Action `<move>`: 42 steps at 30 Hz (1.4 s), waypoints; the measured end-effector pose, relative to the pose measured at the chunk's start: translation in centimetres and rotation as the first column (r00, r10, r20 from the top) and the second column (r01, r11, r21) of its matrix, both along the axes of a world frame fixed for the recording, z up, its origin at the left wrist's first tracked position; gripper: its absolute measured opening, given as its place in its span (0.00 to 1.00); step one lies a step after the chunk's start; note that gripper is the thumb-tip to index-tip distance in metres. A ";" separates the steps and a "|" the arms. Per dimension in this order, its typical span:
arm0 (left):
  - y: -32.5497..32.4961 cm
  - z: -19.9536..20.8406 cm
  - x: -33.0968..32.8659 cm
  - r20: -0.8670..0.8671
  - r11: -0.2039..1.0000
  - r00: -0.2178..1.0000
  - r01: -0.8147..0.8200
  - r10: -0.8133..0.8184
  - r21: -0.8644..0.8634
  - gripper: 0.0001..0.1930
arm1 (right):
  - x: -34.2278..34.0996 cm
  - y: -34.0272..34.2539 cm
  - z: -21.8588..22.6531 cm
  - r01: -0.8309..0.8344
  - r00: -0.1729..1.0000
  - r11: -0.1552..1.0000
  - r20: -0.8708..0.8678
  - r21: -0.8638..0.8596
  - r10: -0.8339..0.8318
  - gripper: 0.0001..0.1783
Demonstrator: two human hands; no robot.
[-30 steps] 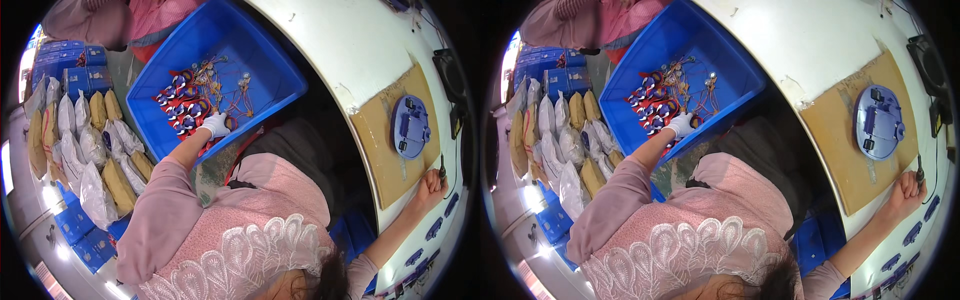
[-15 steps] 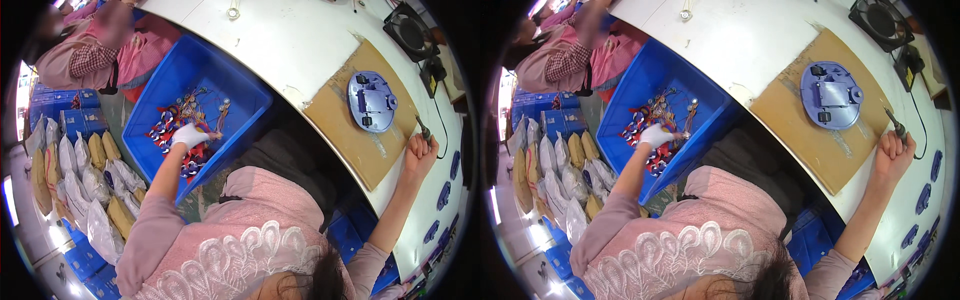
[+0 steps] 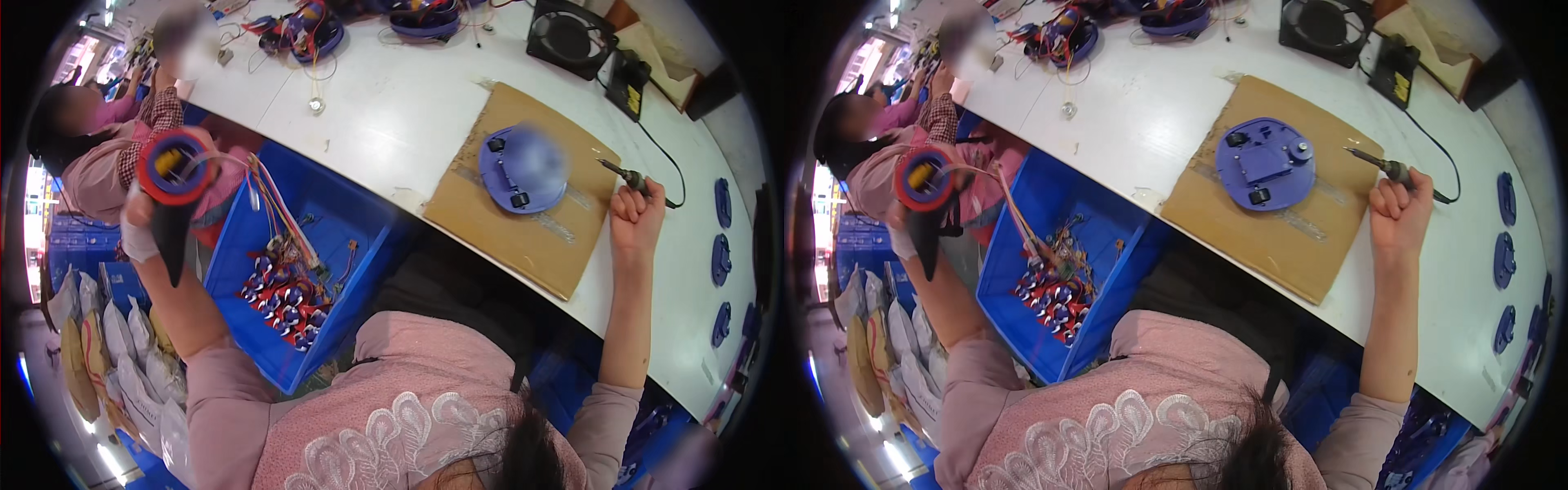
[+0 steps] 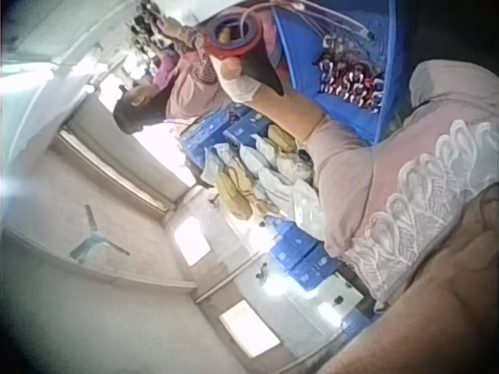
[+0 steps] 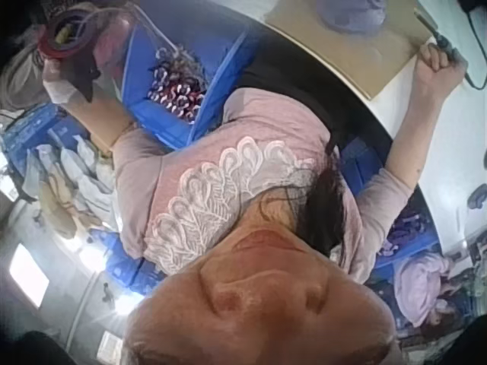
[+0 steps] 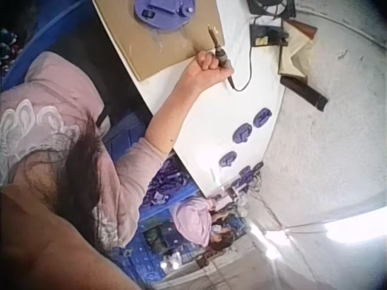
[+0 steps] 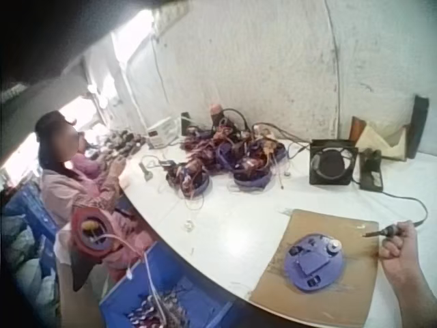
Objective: Soldering wires onto plastic electronic components at a factory workbench.
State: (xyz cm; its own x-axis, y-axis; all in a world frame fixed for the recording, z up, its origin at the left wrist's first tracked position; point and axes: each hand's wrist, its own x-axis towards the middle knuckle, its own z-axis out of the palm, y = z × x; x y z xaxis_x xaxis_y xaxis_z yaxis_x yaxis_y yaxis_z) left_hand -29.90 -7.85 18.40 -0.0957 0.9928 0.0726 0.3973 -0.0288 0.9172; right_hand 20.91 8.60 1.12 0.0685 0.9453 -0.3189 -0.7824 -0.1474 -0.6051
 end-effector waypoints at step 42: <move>12.4 -16.5 18.3 -0.555 0.960 0.832 0.167 -0.015 0.225 0.07 | -0.5 -0.5 0.9 -0.028 0.998 0.995 -0.054 -0.093 0.023 0.13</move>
State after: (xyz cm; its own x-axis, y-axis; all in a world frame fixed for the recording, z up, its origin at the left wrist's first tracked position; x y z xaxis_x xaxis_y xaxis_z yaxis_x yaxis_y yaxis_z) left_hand -11.61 4.51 1.91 0.1248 0.9342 0.3342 0.8113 -0.2900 0.5076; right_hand 20.46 8.14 1.97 0.0254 0.9122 -0.4090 -0.8080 -0.2221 -0.5457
